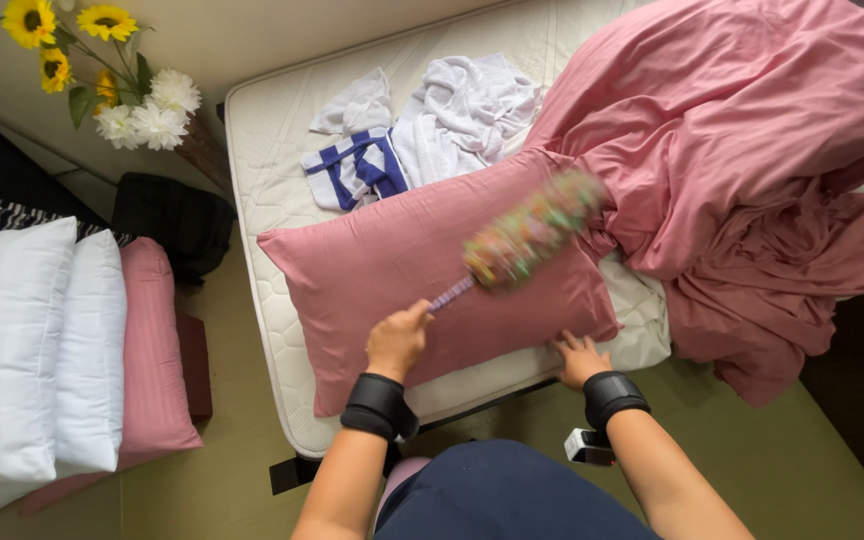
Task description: The person uses a colorful duster to clean a pink pillow on a bed, moving it around to dust different sides. They then pick up the pillow and place it on a nearby table before picking up a vase of artificial flowers.
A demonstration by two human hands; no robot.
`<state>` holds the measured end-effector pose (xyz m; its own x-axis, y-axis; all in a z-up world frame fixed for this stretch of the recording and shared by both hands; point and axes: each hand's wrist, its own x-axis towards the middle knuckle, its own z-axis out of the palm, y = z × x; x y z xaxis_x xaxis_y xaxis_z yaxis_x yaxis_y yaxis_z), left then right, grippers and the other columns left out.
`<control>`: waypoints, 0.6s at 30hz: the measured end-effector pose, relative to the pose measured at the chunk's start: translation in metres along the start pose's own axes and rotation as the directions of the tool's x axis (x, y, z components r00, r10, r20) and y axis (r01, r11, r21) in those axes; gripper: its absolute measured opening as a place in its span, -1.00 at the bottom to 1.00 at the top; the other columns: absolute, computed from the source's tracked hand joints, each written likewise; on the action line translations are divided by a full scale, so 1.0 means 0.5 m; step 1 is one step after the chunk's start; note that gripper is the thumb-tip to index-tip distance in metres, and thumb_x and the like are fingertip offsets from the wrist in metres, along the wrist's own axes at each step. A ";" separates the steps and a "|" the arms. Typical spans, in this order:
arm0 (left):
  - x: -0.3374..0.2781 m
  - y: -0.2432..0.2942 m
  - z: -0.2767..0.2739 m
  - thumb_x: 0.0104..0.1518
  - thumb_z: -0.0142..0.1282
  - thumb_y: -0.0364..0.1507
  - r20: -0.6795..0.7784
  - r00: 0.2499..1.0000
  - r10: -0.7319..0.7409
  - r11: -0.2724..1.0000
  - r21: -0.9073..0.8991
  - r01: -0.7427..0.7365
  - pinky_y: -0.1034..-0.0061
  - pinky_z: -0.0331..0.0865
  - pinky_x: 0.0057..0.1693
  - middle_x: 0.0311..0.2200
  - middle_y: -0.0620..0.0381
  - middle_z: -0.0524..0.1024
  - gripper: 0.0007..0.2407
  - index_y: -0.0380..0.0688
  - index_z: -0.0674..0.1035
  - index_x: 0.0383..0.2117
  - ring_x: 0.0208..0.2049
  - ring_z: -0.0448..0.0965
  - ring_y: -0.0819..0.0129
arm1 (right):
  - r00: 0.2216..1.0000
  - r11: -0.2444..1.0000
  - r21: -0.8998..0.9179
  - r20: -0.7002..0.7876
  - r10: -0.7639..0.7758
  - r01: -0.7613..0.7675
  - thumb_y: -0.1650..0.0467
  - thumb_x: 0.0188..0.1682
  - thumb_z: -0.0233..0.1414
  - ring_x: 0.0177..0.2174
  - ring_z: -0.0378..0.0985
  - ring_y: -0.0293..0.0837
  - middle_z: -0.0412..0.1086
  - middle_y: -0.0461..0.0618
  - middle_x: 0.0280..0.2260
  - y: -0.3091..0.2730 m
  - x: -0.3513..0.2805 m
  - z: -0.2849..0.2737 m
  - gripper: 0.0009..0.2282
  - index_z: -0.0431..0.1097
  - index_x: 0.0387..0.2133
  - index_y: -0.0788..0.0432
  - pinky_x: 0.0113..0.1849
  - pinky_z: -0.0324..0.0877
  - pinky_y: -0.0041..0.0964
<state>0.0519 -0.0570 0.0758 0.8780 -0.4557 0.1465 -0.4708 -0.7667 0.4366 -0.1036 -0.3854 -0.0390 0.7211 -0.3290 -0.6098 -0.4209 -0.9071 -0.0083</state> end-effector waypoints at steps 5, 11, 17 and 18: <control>-0.075 -0.015 0.070 0.20 0.13 -0.23 0.184 0.937 0.296 0.955 -0.060 -0.290 0.13 0.47 -0.32 -0.50 0.08 0.60 -0.87 0.20 0.62 -0.21 -0.43 0.64 0.04 | 0.976 0.997 0.054 0.205 -0.072 0.063 0.15 -0.09 0.17 0.27 0.29 -0.02 0.26 -0.12 0.30 0.116 0.151 0.189 -0.42 0.28 0.27 -0.27 0.22 0.24 0.09; -0.093 0.000 0.010 0.23 0.10 -0.29 0.028 0.985 0.172 0.972 -0.166 -0.165 0.16 0.49 -0.30 -0.46 0.07 0.60 -0.82 0.20 0.58 -0.06 -0.42 0.63 0.02 | 0.996 0.995 0.085 -0.079 -0.047 0.053 0.23 -0.05 0.10 0.19 0.31 -0.07 0.19 -0.29 0.25 0.049 0.064 0.063 -0.54 0.27 0.18 -0.31 0.15 0.25 0.13; -0.138 -0.086 0.015 0.28 -0.01 -0.31 -0.149 0.981 -0.123 0.984 -0.143 0.102 0.10 0.47 -0.27 -0.42 0.03 0.61 -0.77 0.16 0.56 0.03 -0.38 0.63 -0.05 | 0.823 0.950 0.117 -0.537 -0.185 0.289 0.33 -0.08 0.08 0.13 0.38 0.03 0.29 -0.15 0.20 -0.063 0.056 -0.058 -0.58 0.35 0.11 -0.18 0.08 0.34 0.07; -0.155 -0.108 0.020 0.29 -0.02 -0.29 -0.160 0.963 -0.218 0.975 -0.072 0.209 0.07 0.47 -0.25 -0.41 0.03 0.62 -0.78 0.17 0.57 0.01 -0.37 0.64 -0.06 | 0.743 0.934 0.098 -0.636 -0.207 0.343 0.36 -0.11 0.10 0.16 0.34 0.08 0.23 -0.06 0.25 -0.086 0.058 -0.073 -0.53 0.32 0.14 -0.14 0.08 0.34 0.06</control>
<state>0.0083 0.0153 0.0318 0.9619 -0.1988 0.1878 -0.2691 -0.8107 0.5200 -0.0446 -0.3654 -0.0273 0.9731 -0.2244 0.0529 -0.1995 -0.9345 -0.2948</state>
